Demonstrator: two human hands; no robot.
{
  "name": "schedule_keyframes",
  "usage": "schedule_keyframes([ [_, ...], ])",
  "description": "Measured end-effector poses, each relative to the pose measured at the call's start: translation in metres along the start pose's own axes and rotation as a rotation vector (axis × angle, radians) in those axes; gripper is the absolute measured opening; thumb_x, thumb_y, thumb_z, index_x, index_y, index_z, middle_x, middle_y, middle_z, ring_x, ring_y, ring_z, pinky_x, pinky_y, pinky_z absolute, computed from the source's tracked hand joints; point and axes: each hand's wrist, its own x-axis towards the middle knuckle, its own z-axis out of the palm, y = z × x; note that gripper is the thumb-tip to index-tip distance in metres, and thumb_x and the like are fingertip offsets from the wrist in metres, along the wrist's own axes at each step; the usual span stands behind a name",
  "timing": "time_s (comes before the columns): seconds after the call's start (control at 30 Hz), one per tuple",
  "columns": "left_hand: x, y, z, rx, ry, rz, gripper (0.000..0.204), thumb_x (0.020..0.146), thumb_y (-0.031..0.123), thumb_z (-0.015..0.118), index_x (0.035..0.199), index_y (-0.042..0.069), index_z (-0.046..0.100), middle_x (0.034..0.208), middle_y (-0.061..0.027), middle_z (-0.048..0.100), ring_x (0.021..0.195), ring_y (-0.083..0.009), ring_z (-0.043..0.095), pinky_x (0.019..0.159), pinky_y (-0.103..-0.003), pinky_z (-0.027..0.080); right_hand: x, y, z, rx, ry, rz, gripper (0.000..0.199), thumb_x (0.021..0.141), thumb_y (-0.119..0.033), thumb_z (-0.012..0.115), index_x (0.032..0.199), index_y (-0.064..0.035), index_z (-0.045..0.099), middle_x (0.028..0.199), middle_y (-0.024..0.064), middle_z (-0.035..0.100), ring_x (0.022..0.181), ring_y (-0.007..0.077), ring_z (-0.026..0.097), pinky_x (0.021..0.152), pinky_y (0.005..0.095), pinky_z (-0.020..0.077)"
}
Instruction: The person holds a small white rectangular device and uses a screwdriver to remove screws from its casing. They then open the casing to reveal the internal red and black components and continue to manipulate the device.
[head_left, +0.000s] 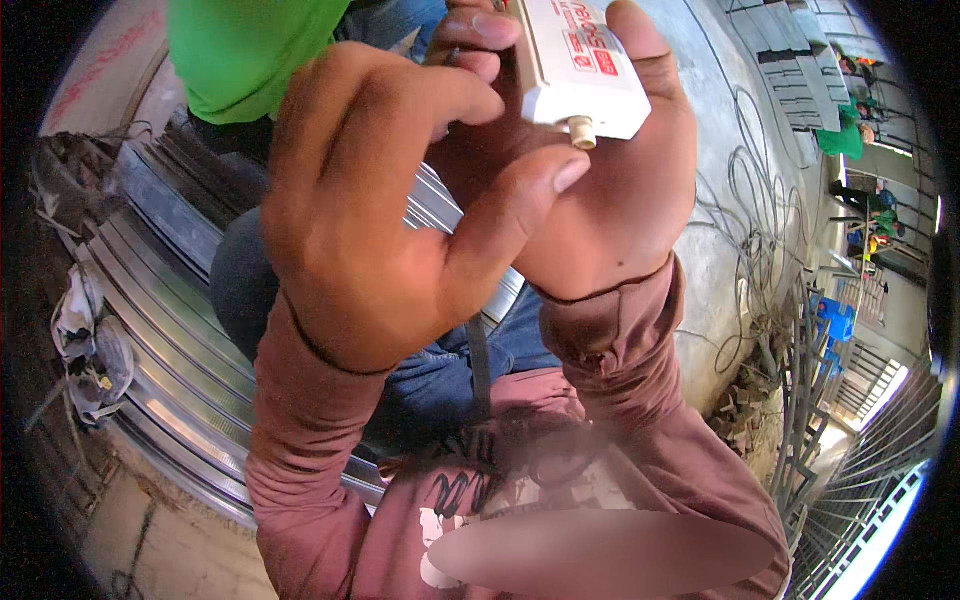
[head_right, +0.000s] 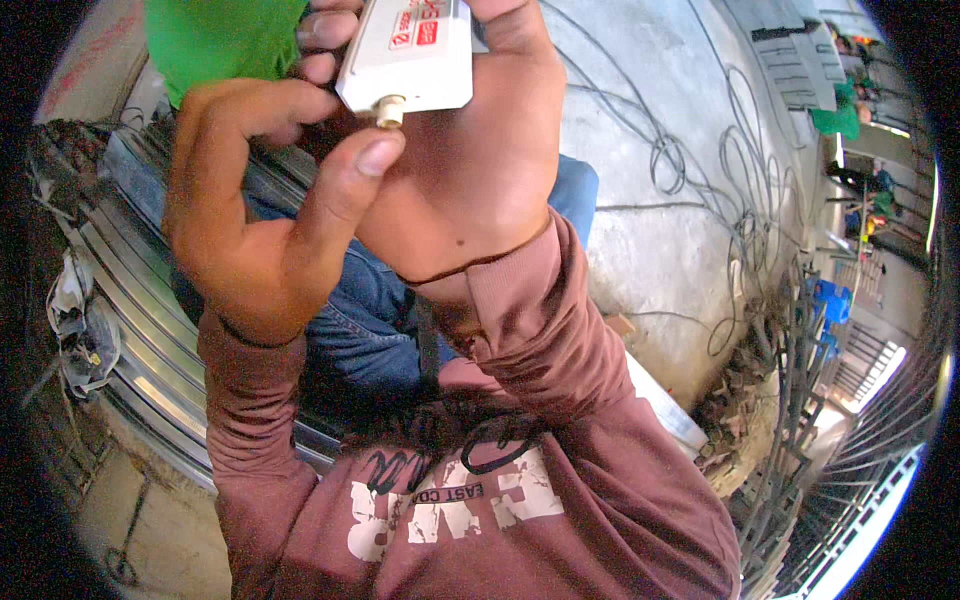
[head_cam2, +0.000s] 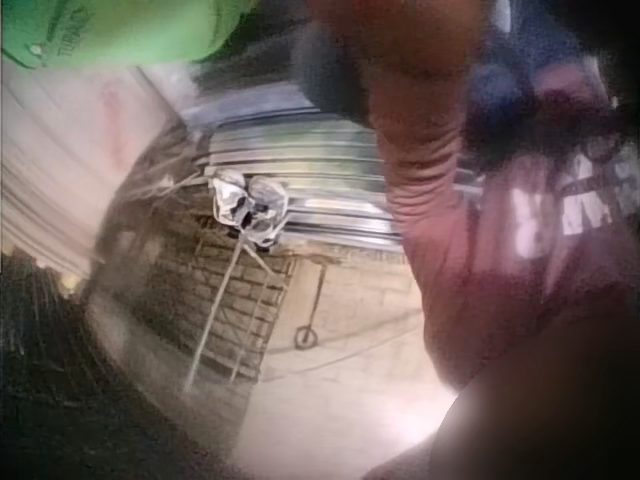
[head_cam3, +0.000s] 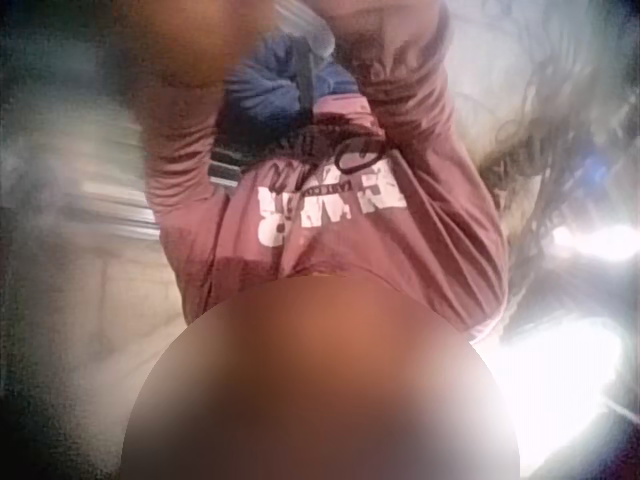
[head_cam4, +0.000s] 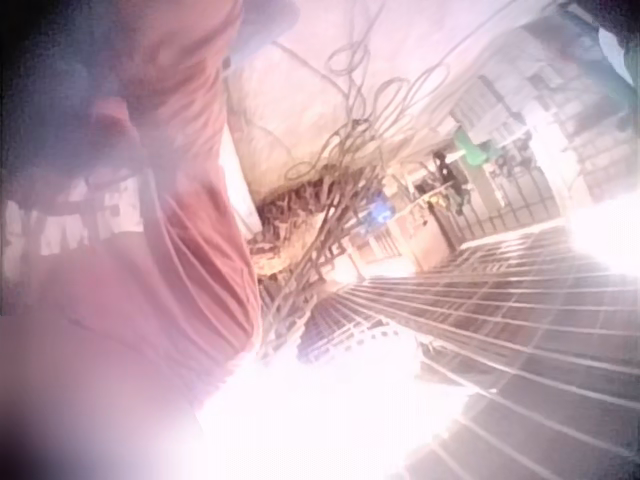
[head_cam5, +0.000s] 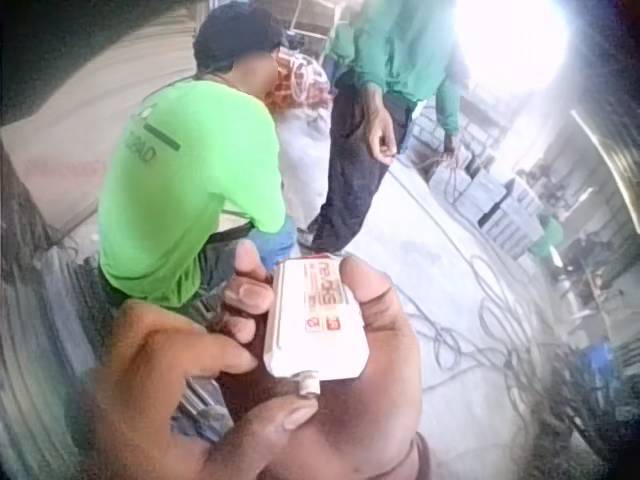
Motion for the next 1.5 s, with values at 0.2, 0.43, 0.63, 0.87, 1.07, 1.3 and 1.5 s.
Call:
schedule_keyframes([
  [0.2, -0.007, -0.002, 0.012, -0.014, 0.044, 0.01, 0.029, 0.073, 0.014, 0.083, 0.091, 0.003, 0.063, 0.085, -0.0089, 0.059, 0.074, -0.0221, 0.055, 0.069, -0.032, 0.046, -0.004, -0.002, -0.004, -0.03, -0.001, -0.023, 0.07, 0.078, -0.033, 0.059, 0.132, 0.0093, 0.045, 0.103, 0.0125, 0.056, 0.096, 0.0238, 0.054, 0.089, 0.0339, 0.0468],
  [0.43, -0.002, -0.009, -0.003, -0.057, -0.063, 0.057, 0.024, 0.076, 0.011, 0.081, 0.089, 0.002, 0.062, 0.083, -0.0114, 0.06, 0.077, -0.0262, 0.059, 0.069, -0.035, 0.047, 0.0, -0.002, 0.0, -0.113, 0.034, -0.034, 0.071, 0.073, -0.029, 0.061, 0.131, 0.0097, 0.046, 0.101, 0.0129, 0.057, 0.096, 0.0241, 0.056, 0.089, 0.0347, 0.0481],
  [0.63, 0.0, -0.006, -0.004, -0.059, -0.076, -0.003, 0.02, 0.078, 0.009, 0.077, 0.092, 0.002, 0.064, 0.088, -0.0126, 0.062, 0.078, -0.0273, 0.06, 0.072, -0.036, 0.049, 0.007, -0.01, 0.014, -0.318, 0.067, -0.104, 0.072, 0.069, -0.025, 0.062, 0.13, 0.0101, 0.047, 0.099, 0.0133, 0.058, 0.096, 0.0244, 0.058, 0.089, 0.0354, 0.0491],
  [0.87, 0.003, -0.008, -0.012, -0.127, -0.038, -0.046, 0.021, 0.087, 0.007, 0.066, 0.107, 0.0, 0.066, 0.096, -0.0138, 0.062, 0.083, -0.0291, 0.06, 0.075, -0.037, 0.049, -0.007, -0.022, 0.03, -0.91, 0.182, -0.244, 0.079, 0.057, -0.022, 0.067, 0.127, 0.0103, 0.049, 0.092, 0.0101, 0.056, 0.091, 0.0219, 0.058, 0.089, 0.0331, 0.0489],
  [1.07, 0.004, 0.0, -0.009, -0.368, 0.028, -0.198, 0.026, 0.087, 0.013, 0.067, 0.109, -0.001, 0.066, 0.095, -0.0114, 0.061, 0.081, -0.0222, 0.057, 0.074, -0.032, 0.048, -0.029, -0.03, 0.043, -1.111, 0.17, 0.087, 0.073, 0.055, -0.02, 0.071, 0.123, 0.0005, 0.052, 0.084, 0.0019, 0.052, 0.074, 0.0097, 0.047, 0.063, 0.0222, 0.0355],
  [1.3, 0.037, 0.011, -0.024, -0.559, -0.36, -0.282, 0.055, 0.081, 0.047, 0.07, 0.105, -0.002, 0.067, 0.099, -0.0109, 0.056, 0.09, -0.0203, 0.053, 0.084, -0.034, 0.041, -0.045, -0.029, 0.053, -0.999, 0.208, 0.32, 0.073, 0.068, -0.02, 0.074, 0.131, -0.0011, 0.044, 0.095, 0.007, 0.06, 0.086, 0.0132, 0.058, 0.073, 0.0244, 0.0456],
  [1.5, 0.056, 0.022, -0.017, -0.553, -0.462, -0.235, 0.052, 0.078, 0.049, 0.073, 0.088, -0.002, 0.068, 0.089, -0.0106, 0.056, 0.088, -0.0206, 0.053, 0.082, -0.033, 0.04, -0.061, -0.04, 0.055, -1.116, 0.238, 0.223, 0.056, 0.069, -0.016, 0.072, 0.12, 0.0001, 0.056, 0.098, 0.0026, 0.059, 0.093, 0.012, 0.055, 0.08, 0.0251, 0.0433],
])
